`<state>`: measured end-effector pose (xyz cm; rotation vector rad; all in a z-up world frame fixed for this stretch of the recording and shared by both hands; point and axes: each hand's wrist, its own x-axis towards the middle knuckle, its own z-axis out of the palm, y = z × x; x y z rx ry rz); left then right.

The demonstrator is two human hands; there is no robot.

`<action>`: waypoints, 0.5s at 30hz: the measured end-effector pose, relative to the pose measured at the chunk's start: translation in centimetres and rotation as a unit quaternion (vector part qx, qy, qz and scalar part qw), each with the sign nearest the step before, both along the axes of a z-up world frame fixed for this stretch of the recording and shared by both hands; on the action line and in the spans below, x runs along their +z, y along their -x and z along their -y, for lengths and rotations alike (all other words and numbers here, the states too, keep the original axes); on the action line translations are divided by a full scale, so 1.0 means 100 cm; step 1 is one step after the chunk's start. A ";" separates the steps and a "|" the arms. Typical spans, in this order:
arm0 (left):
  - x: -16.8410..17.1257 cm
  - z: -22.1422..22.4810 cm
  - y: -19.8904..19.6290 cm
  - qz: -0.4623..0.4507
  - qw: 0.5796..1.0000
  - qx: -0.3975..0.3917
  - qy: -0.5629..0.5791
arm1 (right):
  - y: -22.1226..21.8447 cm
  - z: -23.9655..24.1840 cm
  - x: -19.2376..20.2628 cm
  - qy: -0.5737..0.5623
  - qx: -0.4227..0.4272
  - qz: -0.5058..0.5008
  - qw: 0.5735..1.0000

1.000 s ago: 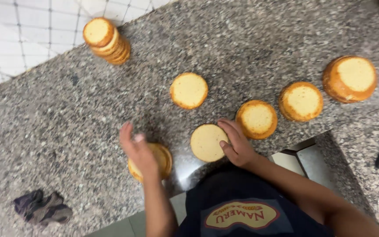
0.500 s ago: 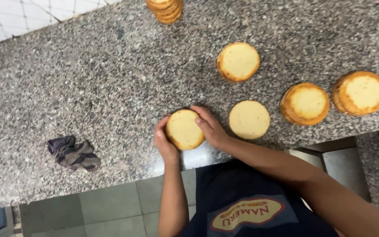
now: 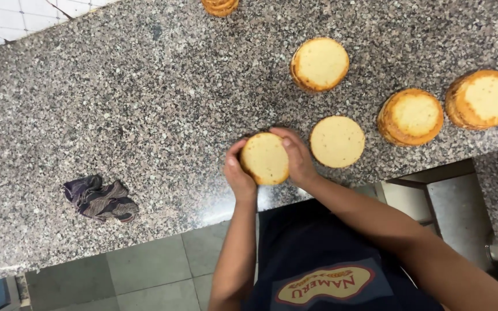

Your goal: The person spreads white cream onto round sponge cake layers using a spatula, then stacks and aligns the cake layers by hand on the counter, working through a row of cake bases one at a time.

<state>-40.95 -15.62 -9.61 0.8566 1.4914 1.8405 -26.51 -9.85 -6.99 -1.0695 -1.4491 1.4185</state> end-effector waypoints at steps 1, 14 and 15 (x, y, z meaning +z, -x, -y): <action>0.000 -0.001 -0.004 -0.004 1.000 -0.006 -0.002 | -0.004 0.001 0.000 -0.007 -0.008 -0.003 1.000; 0.011 -0.002 -0.007 -0.036 0.998 -0.053 -0.022 | -0.017 -0.003 0.007 -0.071 -0.029 0.028 0.997; 0.010 -0.003 -0.009 -0.036 0.998 -0.051 -0.021 | -0.017 -0.002 0.007 -0.070 -0.027 0.027 0.997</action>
